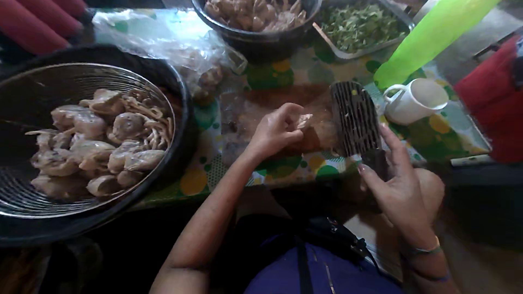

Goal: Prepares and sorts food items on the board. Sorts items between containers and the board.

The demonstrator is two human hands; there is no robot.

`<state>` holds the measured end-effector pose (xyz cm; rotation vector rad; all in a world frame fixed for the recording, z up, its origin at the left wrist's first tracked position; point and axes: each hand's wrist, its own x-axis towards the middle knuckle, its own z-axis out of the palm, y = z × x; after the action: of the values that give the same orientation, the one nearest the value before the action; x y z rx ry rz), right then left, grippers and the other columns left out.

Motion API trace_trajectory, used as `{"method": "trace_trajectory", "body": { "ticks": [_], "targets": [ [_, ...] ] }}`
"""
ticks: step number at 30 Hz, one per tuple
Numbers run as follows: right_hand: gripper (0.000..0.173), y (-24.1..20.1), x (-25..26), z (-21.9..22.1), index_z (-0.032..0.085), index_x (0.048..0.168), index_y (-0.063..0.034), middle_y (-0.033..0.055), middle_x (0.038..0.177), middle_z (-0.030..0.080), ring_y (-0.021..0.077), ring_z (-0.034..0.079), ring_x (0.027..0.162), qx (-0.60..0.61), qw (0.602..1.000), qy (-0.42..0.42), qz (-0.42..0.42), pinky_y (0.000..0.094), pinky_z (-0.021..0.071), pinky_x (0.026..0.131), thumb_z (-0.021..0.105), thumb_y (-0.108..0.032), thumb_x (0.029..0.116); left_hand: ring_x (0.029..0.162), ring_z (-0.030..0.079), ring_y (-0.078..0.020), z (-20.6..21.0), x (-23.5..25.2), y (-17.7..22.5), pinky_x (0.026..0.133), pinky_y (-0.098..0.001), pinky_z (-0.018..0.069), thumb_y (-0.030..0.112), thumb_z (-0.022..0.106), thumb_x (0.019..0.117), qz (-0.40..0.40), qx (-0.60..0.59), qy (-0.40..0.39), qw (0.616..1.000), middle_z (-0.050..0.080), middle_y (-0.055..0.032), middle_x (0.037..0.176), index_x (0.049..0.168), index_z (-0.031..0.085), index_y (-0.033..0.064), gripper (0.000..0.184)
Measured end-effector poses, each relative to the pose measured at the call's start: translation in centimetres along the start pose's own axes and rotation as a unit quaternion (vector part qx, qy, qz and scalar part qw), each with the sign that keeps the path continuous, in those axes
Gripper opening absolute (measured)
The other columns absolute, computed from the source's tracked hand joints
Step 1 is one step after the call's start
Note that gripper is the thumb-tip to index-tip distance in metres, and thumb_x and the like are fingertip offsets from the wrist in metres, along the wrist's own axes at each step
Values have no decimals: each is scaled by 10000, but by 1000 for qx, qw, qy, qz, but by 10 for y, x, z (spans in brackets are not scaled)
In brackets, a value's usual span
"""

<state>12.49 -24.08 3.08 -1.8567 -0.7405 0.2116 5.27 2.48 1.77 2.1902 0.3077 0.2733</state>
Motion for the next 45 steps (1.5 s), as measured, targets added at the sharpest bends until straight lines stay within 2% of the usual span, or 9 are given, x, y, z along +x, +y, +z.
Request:
{"method": "trace_trajectory", "body": {
  "ticks": [8,12,15,23,28,33,38,41,45],
  "targets": [
    [571,17,0,5,360,1584,-108,73,1146,669,36,578,582,-39,999,-19,-4,220,522,494,527,-235,1053,813,677,-102,-12,6,-14,759,-302,577,142,700,960,-25,-95,-61,993,715,-46,947,1226,689,70,276],
    [559,21,3,5,338,1599,-110,82,1111,685,44,569,568,-82,996,-30,4,230,516,494,472,-267,1080,1070,659,-196,-26,5,-13,971,-400,525,161,631,1025,16,8,-94,995,696,-124,1186,1302,677,46,303],
    [559,19,4,3,319,1615,-142,83,1108,684,58,560,545,-90,995,-31,21,243,509,474,441,-281,1087,910,700,-127,-24,6,-6,858,-332,586,195,635,1035,-52,-28,-110,992,720,-83,1079,1296,661,53,298],
    [551,-1,3,15,324,1603,-80,64,1052,650,9,542,556,-32,999,0,-34,185,498,467,457,-223,1087,799,708,-230,29,9,6,711,-413,611,220,642,1010,-184,-154,83,967,680,-178,1115,1584,299,128,675],
    [555,-4,7,18,342,1599,-98,55,1025,651,23,553,554,-31,999,7,-38,194,501,456,479,-225,1076,936,686,-271,26,30,8,806,-492,569,265,701,943,-205,-125,108,965,681,-163,1123,1391,531,66,520],
    [545,1,7,15,350,1589,-78,68,1064,647,16,546,554,-32,999,9,-40,187,499,457,473,-241,1084,926,671,-308,10,32,6,793,-528,549,334,738,916,-243,-105,95,960,669,-183,1079,1348,520,55,558],
    [554,-4,9,16,342,1587,-61,48,1056,641,3,539,548,-22,999,17,-42,174,493,449,476,-248,1083,877,649,-235,6,24,5,762,-432,557,144,775,853,-102,-152,142,973,638,-145,1001,1223,534,20,459],
    [568,-7,8,13,375,1561,-57,40,1092,652,-21,562,591,-37,997,25,-61,161,510,486,542,-271,1062,901,688,-178,-1,-3,-1,743,-328,616,30,747,848,72,-143,102,982,626,-137,1157,1418,477,45,631],
    [559,-9,10,15,440,1512,-54,57,1108,670,-7,587,636,-61,994,4,-87,174,521,532,605,-256,1018,910,698,-110,6,-42,-17,774,-281,608,24,702,918,23,-152,108,982,675,-87,1194,1328,599,69,425]
  ]
}}
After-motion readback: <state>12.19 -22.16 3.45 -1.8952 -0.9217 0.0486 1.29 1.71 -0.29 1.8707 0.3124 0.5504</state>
